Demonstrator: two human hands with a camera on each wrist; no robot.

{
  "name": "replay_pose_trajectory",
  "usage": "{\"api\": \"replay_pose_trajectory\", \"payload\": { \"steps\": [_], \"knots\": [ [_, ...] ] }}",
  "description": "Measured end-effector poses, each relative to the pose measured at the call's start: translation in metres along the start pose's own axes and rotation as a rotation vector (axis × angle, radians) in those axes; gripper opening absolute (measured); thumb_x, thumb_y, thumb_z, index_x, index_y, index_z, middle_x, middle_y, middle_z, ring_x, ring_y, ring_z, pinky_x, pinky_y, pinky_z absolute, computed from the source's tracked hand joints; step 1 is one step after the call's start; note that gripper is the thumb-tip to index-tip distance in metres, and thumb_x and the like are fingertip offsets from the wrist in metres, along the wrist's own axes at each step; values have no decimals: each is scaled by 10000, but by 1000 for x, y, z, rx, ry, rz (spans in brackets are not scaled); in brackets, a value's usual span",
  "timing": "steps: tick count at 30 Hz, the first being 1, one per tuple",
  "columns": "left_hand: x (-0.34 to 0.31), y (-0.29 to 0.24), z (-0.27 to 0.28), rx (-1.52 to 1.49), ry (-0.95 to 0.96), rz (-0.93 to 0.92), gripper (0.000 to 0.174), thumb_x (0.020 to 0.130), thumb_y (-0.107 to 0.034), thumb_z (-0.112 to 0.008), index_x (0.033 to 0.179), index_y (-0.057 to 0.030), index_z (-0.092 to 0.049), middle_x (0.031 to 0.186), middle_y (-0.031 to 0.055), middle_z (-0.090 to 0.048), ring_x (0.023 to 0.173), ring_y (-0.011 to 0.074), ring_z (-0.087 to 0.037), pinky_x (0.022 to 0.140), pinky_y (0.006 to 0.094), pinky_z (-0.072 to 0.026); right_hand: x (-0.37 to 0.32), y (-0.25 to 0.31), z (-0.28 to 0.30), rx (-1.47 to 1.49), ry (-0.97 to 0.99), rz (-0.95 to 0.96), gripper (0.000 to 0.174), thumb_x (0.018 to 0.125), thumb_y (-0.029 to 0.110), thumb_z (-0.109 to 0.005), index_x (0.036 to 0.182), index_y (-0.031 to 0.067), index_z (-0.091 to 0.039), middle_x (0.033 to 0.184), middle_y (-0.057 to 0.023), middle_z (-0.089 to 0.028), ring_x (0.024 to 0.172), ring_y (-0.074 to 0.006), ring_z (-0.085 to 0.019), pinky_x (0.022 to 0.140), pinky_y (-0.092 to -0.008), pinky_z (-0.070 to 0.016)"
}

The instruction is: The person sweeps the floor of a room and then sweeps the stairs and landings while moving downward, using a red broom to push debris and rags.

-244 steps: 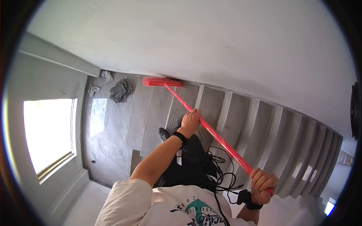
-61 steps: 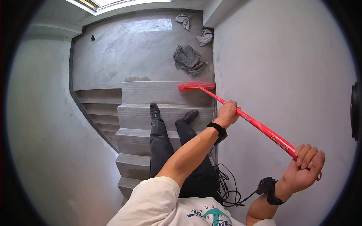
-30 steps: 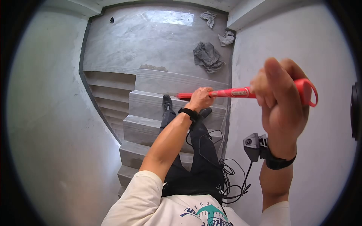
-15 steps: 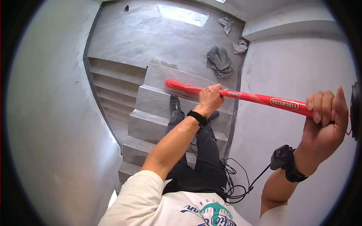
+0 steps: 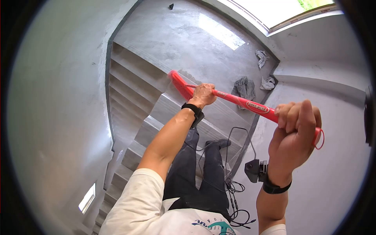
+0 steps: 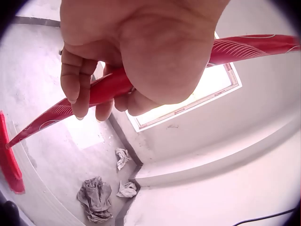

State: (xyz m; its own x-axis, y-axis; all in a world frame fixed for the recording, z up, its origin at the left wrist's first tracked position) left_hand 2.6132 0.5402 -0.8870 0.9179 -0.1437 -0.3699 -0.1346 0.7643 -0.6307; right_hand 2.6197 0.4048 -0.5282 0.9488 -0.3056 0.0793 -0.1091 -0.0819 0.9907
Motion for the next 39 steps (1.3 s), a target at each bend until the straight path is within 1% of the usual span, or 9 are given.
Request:
{"api": "replay_pose_trajectory", "payload": {
  "steps": [8, 13, 16, 19, 25, 29, 31, 35, 39],
  "knots": [
    [-17, -100, 24, -284, -344, -48, 221, 845, -234, -600, 744, -38, -573, 799, 160, -624, 739, 354, -630, 678, 432, -505, -9, 90, 50, -30, 155, 46, 398, 993, 185, -413, 621, 136, -280, 556, 10, -256, 534, -107, -268, 638, -305, -333],
    [-59, -162, -12, -346, -102, -16, 238, 849, -264, -611, 771, -44, -572, 824, 149, -623, 761, 347, -636, 682, 438, -508, 31, 136, 94, -57, 151, -12, 391, 999, 208, -392, 630, 136, -285, 553, 13, -273, 518, -103, -274, 615, -283, -330],
    [-70, -138, -76, -291, 112, -39, 233, 857, -281, -609, 871, -48, -603, 901, 155, -631, 853, 358, -645, 733, 442, -521, 31, 80, 77, -66, 191, -138, 367, 975, 167, -421, 631, 129, -298, 532, 17, -288, 479, -105, -280, 564, -284, -327],
    [-60, -98, -104, -295, 31, -58, 261, 856, -299, -609, 781, -52, -573, 835, 141, -618, 820, 351, -630, 704, 460, -501, -4, 45, 59, -175, 319, -62, 322, 936, 151, -452, 638, 122, -333, 500, 13, -343, 429, -100, -303, 534, -299, -334],
    [-19, -103, -18, -336, -179, -34, 245, 857, -276, -615, 777, -53, -551, 824, 125, -598, 795, 348, -618, 682, 457, -492, -54, 75, 46, -295, 343, 80, 356, 950, 173, -431, 629, 156, -278, 504, 21, -295, 485, -89, -275, 602, -298, -328],
    [-28, -121, 24, -323, -289, -39, 248, 854, -274, -626, 768, -52, -557, 804, 131, -600, 779, 343, -620, 678, 452, -491, -13, 114, 48, -117, 103, 93, 386, 966, 177, -426, 621, 157, -253, 529, 15, -271, 502, -105, -235, 598, -284, -306],
    [-40, -113, 24, -372, -254, 54, 259, 854, -280, -632, 755, -50, -565, 783, 139, -608, 761, 353, -621, 675, 450, -492, 12, 112, 18, -48, 301, 25, 384, 971, 157, -417, 624, 153, -253, 529, 16, -266, 502, -94, -238, 592, -280, -304],
    [-74, -39, 3, -382, -272, 132, 287, 849, -287, -630, 719, -38, -568, 762, 151, -626, 751, 362, -623, 666, 446, -486, -3, 55, -71, -116, 373, -102, 303, 893, 111, -519, 629, 92, -372, 472, -11, -376, 418, -103, -345, 477, -279, -327],
    [-89, 29, 17, -296, -258, 199, 264, 856, -277, -616, 732, -48, -578, 758, 159, -629, 758, 365, -619, 672, 450, -488, -32, 28, -78, 3, 426, -109, 272, 860, 35, -532, 635, 59, -381, 484, -48, -414, 434, -126, -383, 421, -305, -313]
  ]
}}
Point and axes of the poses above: each hand's wrist, its own x-axis towards the middle knuckle, its own z-axis out of the back of the hand, y = z × x, the point moved 7 cm from there along x, towards the middle knuckle
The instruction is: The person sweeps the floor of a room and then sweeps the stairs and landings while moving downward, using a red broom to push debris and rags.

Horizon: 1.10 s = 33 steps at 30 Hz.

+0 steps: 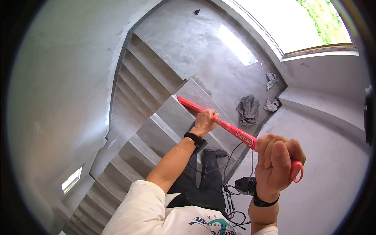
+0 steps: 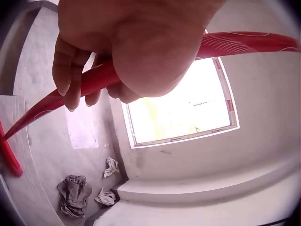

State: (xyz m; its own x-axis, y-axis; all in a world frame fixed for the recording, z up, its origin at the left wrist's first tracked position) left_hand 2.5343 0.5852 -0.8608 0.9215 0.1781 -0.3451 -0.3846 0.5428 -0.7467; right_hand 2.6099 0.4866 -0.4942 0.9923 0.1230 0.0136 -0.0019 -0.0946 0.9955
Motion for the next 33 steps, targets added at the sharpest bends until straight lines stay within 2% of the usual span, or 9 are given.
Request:
{"api": "replay_pose_trajectory", "payload": {
  "steps": [4, 7, 15, 18, 21, 24, 26, 29, 33],
  "knots": [
    [23, -7, 29, 155, -26, -1, 240, 854, -265, -607, 778, -39, -587, 814, 166, -613, 807, 380, -619, 698, 468, -497, -25, -5, 37, 102, -69, 103, 281, 896, 53, -496, 642, 70, -377, 495, -37, -414, 435, -126, -370, 484, -328, -368],
    [20, -50, 13, 190, 53, -77, 227, 847, -259, -621, 811, -39, -582, 855, 165, -596, 814, 380, -618, 695, 466, -502, -51, 15, 99, 81, -179, 110, 299, 917, 106, -477, 640, 93, -367, 488, -16, -392, 434, -132, -362, 522, -331, -381],
    [-86, -216, -157, -10, 441, -455, 196, 831, -216, -639, 830, -48, -539, 853, 156, -570, 751, 370, -612, 659, 455, -500, -172, 125, 262, -92, -451, 131, 381, 936, 219, -511, 618, 146, -314, 484, 26, -328, 440, -93, -299, 545, -286, -355],
    [-137, -262, -234, -69, 578, -552, 114, 801, -113, -596, 855, -45, -521, 854, 158, -565, 760, 373, -608, 664, 454, -497, -224, 144, 309, -162, -671, 144, 380, 935, 221, -515, 625, 151, -305, 491, 31, -307, 455, -93, -287, 567, -277, -339],
    [-187, -288, -313, -47, 765, -661, 129, 795, -72, -584, 869, -10, -499, 854, 173, -563, 772, 377, -599, 681, 449, -491, -262, 150, 336, -178, -750, 121, 355, 920, 232, -545, 662, 152, -315, 537, 28, -307, 519, -92, -297, 627, -280, -320],
    [-226, -312, -377, -1, 963, -669, 94, 810, -63, -556, 883, -8, -533, 911, 187, -584, 814, 395, -606, 704, 467, -500, -300, 139, 374, -244, -858, 79, 336, 886, 245, -587, 712, 144, -318, 592, 20, -315, 578, -94, -302, 680, -286, -300],
    [-239, -303, -419, -11, 938, -708, 115, 816, -107, -580, 850, -9, -530, 879, 182, -585, 795, 390, -605, 692, 463, -498, -317, 115, 388, -252, -1010, 163, 320, 878, 222, -579, 717, 137, -317, 600, 18, -308, 576, -104, -289, 686, -292, -298],
    [-210, -303, -480, -21, 925, -793, 175, 825, -168, -607, 799, -12, -531, 831, 176, -587, 773, 383, -605, 681, 459, -496, -310, 59, 424, -313, -1018, 171, 298, 896, 203, -515, 696, 137, -304, 601, 11, -309, 570, -105, -280, 668, -302, -297],
    [-192, -280, -478, 200, 1006, -880, 213, 802, -216, -634, 798, -17, -559, 812, 173, -597, 771, 370, -615, 689, 444, -501, -348, 39, 453, -269, -1289, 132, 321, 926, 222, -442, 660, 147, -278, 550, 21, -276, 531, -106, -285, 628, -306, -313]
  ]
}}
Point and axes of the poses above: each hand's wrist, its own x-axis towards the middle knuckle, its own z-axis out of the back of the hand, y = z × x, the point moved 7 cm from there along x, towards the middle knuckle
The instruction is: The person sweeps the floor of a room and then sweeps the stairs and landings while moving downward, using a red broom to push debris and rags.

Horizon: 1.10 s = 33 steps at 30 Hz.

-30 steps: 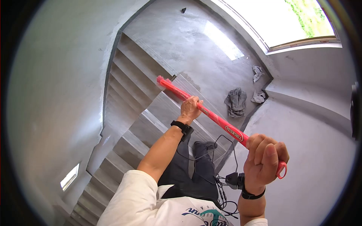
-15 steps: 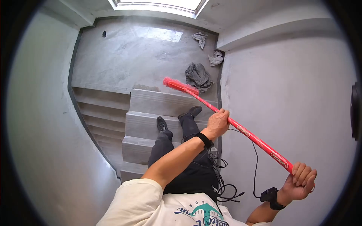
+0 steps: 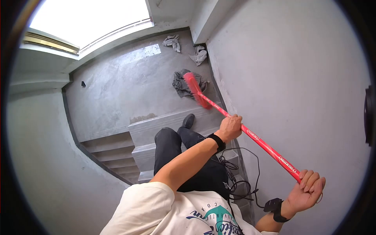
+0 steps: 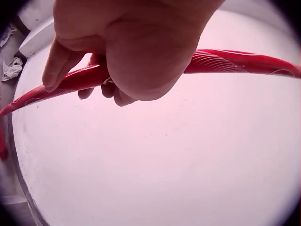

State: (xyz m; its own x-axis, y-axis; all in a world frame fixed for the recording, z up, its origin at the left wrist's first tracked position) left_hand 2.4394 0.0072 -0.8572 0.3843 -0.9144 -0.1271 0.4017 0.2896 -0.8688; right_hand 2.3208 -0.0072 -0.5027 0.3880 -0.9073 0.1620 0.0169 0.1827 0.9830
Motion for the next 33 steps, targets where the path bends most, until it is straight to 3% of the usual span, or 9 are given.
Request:
{"api": "replay_pose_trajectory", "payload": {
  "steps": [2, 8, 15, 21, 24, 27, 29, 31, 33],
  "knots": [
    [-19, 30, 9, 99, 73, 65, 228, 783, -225, -650, 810, -13, -570, 821, 177, -602, 777, 367, -620, 692, 441, -503, 16, -28, 4, 94, -134, -140, 311, 914, 190, -421, 649, 145, -266, 541, 16, -277, 526, -116, -286, 631, -326, -332],
    [-54, 80, 77, 207, -38, 293, 249, 829, -232, -632, 811, 5, -558, 833, 192, -598, 751, 387, -613, 678, 461, -492, 12, -75, -5, 249, -34, -246, 319, 915, 194, -455, 648, 147, -288, 541, 13, -322, 533, -123, -329, 675, -345, -373],
    [-84, -36, 49, 177, 240, 13, 254, 819, -228, -651, 842, 3, -548, 867, 186, -597, 785, 382, -630, 683, 457, -517, -84, 53, 56, 247, -129, -26, 372, 953, 267, -475, 633, 148, -327, 538, 28, -327, 523, -115, -320, 632, -306, -345],
    [-153, -99, -1, -8, 528, -267, 184, 791, -166, -661, 864, -22, -572, 930, 194, -577, 800, 391, -627, 698, 460, -518, -210, 137, 8, 93, -200, 163, 369, 954, 242, -450, 620, 150, -321, 544, 31, -313, 536, -98, -296, 605, -282, -307],
    [-170, -80, -48, -135, 623, -367, 220, 822, -224, -656, 862, -24, -576, 953, 188, -582, 814, 407, -614, 734, 464, -504, -255, 112, -15, -36, -295, 164, 347, 940, 240, -457, 632, 152, -324, 572, 26, -296, 574, -101, -292, 633, -298, -300],
    [-164, -2, -88, -101, 614, -446, 265, 839, -284, -657, 865, -34, -571, 970, 172, -585, 879, 409, -584, 779, 461, -486, -268, 26, -51, -191, -397, 122, 297, 782, 137, -604, 586, 78, -388, 518, -3, -426, 478, -158, -417, 578, -355, -414],
    [-158, 28, -72, -11, 574, -520, 271, 835, -285, -667, 856, -36, -561, 974, 164, -575, 935, 385, -560, 803, 453, -478, -290, 9, -64, -144, -287, 91, 341, 791, 188, -644, 569, 69, -415, 508, -30, -463, 486, -171, -461, 611, -378, -429],
    [-181, 27, -58, 31, 597, -546, 268, 827, -271, -680, 849, -35, -555, 977, 161, -567, 960, 369, -548, 810, 448, -476, -327, 5, -39, -7, -448, 81, 250, 736, 90, -643, 582, 48, -451, 542, -38, -490, 508, -191, -503, 614, -402, -477],
    [-198, 15, -43, 12, 379, -440, 255, 801, -217, -710, 835, -29, -542, 999, 162, -553, 970, 360, -540, 786, 449, -482, -341, 22, -13, 15, -397, 116, 274, 756, 115, -640, 567, 60, -449, 519, -35, -484, 480, -179, -484, 587, -377, -462]
  ]
}}
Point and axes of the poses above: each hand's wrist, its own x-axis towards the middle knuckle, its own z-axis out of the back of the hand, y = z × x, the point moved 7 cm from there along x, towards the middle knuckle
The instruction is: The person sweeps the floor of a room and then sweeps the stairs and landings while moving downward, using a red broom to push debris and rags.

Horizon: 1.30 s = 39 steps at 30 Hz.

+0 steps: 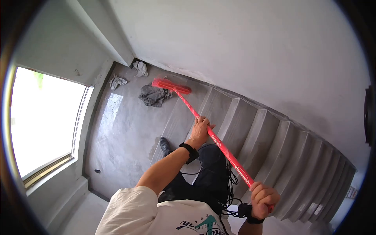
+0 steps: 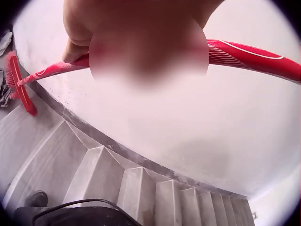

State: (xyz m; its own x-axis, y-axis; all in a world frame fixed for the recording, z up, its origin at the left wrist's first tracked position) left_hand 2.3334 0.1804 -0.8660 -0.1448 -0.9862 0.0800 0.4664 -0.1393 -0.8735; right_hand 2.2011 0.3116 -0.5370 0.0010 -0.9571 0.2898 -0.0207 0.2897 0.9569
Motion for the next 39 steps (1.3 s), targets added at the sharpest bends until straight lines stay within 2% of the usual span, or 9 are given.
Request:
{"api": "replay_pose_trajectory", "payload": {
  "steps": [5, 8, 12, 16, 18, 20, 27, 35, 39],
  "knots": [
    [6, -75, -23, -148, -4, 28, 235, 824, -193, -685, 852, -18, -531, 1057, 196, -533, 952, 426, -532, 803, 460, -474, 27, 64, 10, -18, 304, 82, 227, 727, 42, -577, 546, 74, -445, 515, -41, -501, 472, -177, -505, 517, -338, -456],
    [27, -43, -61, -233, -58, 73, 219, 831, -185, -675, 857, -27, -525, 1060, 187, -545, 918, 413, -560, 751, 467, -483, 33, 16, 8, -30, 277, 73, 233, 731, 45, -570, 547, 71, -428, 520, -39, -493, 465, -171, -487, 514, -334, -452],
    [7, 6, -71, 1, 250, 128, 231, 835, -222, -668, 835, -30, -538, 952, 147, -573, 851, 395, -593, 718, 442, -496, 22, -21, 39, -5, -44, -40, 231, 657, 2, -629, 551, 38, -427, 509, -43, -440, 456, -204, -464, 536, -370, -460],
    [-14, -36, -51, -37, 199, 161, 228, 846, -227, -659, 838, -31, -542, 936, 156, -579, 841, 394, -602, 718, 458, -495, 31, 28, 28, 100, 100, -43, 186, 624, -38, -579, 552, 35, -423, 524, -54, -435, 455, -213, -450, 505, -365, -450],
    [-8, -60, -37, -67, -29, 21, 220, 848, -214, -655, 823, -31, -536, 932, 158, -580, 835, 395, -603, 705, 458, -493, 36, 51, 11, 81, 340, 34, 271, 752, 74, -630, 561, 44, -439, 515, -38, -479, 444, -170, -461, 496, -333, -470],
    [1, -67, -40, -112, -40, 32, 219, 849, -203, -654, 816, -25, -530, 937, 170, -588, 833, 393, -602, 698, 459, -487, 30, 53, 8, 59, 387, -2, 262, 746, 70, -631, 561, 38, -448, 518, -39, -482, 451, -177, -470, 503, -339, -477],
    [-19, -40, -55, 135, 619, -22, 267, 826, -277, -648, 792, -21, -579, 867, 171, -606, 821, 383, -601, 732, 460, -482, 9, 16, 36, 8, -314, -25, 180, 709, -40, -502, 571, 27, -408, 507, -76, -450, 438, -189, -446, 486, -349, -454],
    [-43, -58, -2, 368, 526, 84, 254, 847, -265, -640, 801, -21, -585, 886, 176, -613, 806, 394, -605, 693, 478, -483, -44, 21, 91, 336, -517, -90, 281, 824, 104, -553, 587, 58, -410, 512, -76, -453, 463, -176, -416, 592, -384, -424],
    [-45, -144, -11, 337, 495, 7, 265, 862, -270, -632, 876, -15, -561, 936, 186, -586, 776, 397, -617, 677, 476, -503, -49, 97, 147, 281, -352, 49, 425, 854, 212, -624, 513, 87, -403, 468, -32, -471, 386, -142, -412, 434, -293, -377]
  ]
}}
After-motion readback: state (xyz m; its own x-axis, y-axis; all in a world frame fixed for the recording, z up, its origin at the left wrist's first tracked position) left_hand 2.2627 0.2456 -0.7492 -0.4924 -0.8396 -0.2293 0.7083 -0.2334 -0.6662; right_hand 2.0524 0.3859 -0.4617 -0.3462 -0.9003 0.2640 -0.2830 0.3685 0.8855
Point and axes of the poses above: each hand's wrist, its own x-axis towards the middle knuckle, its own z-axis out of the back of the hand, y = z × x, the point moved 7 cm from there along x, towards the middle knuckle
